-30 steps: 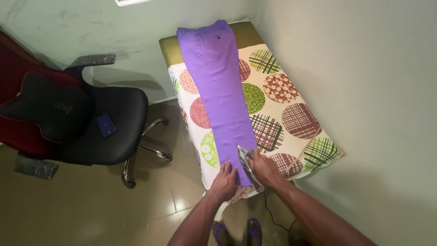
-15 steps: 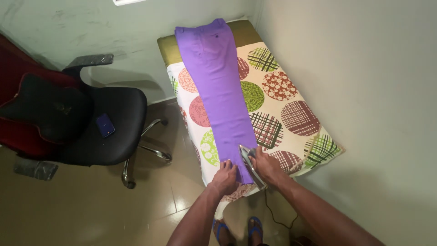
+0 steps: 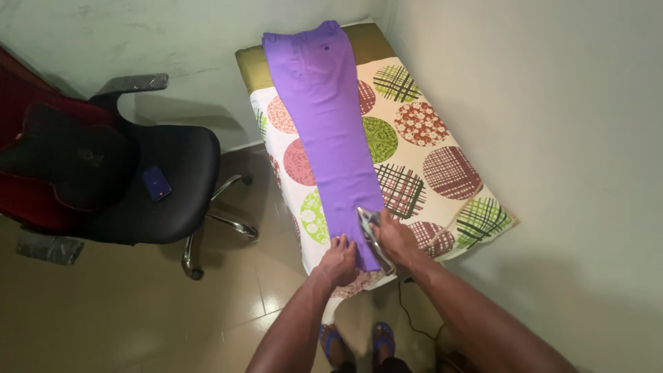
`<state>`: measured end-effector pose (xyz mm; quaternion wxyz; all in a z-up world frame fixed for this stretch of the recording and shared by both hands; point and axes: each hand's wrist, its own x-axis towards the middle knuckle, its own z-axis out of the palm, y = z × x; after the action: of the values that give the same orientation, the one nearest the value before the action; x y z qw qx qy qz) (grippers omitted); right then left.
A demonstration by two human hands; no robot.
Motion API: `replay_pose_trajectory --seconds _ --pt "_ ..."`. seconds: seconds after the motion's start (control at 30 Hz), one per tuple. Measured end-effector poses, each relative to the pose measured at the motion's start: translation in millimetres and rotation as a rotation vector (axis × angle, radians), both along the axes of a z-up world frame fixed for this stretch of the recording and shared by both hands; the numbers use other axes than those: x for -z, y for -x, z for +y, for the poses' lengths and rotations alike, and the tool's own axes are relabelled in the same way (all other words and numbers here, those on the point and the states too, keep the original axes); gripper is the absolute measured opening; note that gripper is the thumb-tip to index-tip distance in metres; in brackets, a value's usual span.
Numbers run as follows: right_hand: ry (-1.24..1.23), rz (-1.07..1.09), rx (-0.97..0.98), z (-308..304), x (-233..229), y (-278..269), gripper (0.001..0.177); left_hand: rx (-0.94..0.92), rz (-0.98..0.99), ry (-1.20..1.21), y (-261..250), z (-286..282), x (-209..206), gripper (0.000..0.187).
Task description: Ironing a pair of purple trousers on a patterned surface.
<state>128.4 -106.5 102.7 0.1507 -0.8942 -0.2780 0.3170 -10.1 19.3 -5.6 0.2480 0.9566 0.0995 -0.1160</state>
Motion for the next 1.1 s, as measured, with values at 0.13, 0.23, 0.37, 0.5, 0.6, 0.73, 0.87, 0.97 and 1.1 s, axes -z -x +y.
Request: replay_pose_trajectory --seconds 0.13,0.23,0.37,0.5,0.6,0.73,0.87,0.97,1.1 --pt "-0.043 -0.168 -0.177 -15.8 25.7 -5.1 0.039 0.027 -0.029 -0.026 -0.5 -0.4 20.2 0.081" --pt "-0.031 -0.116 -0.236 -18.2 14.4 -7.4 0.036 0.029 -0.053 -0.035 -2.0 0.8 21.9 0.082" --pt "0.003 -0.053 -0.046 -13.1 12.9 -5.6 0.033 0.024 -0.013 -0.009 -1.2 -5.5 9.0 0.085" --pt "-0.151 -0.178 -0.252 -28.7 24.4 -8.8 0.035 0.008 -0.021 0.005 -1.6 -0.2 9.9 0.086" --pt "-0.047 0.059 -0.061 -26.7 -5.4 -4.0 0.032 0.026 -0.022 -0.012 -1.0 0.4 10.8 0.083" --pt "-0.028 -0.172 -0.064 -26.0 16.8 -3.4 0.033 -0.007 -0.015 0.017 -4.1 -1.7 7.2 0.079" --pt "-0.059 -0.182 -0.147 -46.4 25.1 3.3 0.034 0.033 -0.015 -0.021 -3.8 0.7 9.3 0.079" --pt "-0.052 -0.196 -0.209 -64.5 24.5 0.0 0.033 0.030 -0.018 -0.006 -4.2 1.2 2.2 0.078" --pt "0.011 -0.109 -0.031 -79.6 30.2 -9.0 0.035 0.044 -0.009 -0.020 -4.8 2.3 6.7 0.079"
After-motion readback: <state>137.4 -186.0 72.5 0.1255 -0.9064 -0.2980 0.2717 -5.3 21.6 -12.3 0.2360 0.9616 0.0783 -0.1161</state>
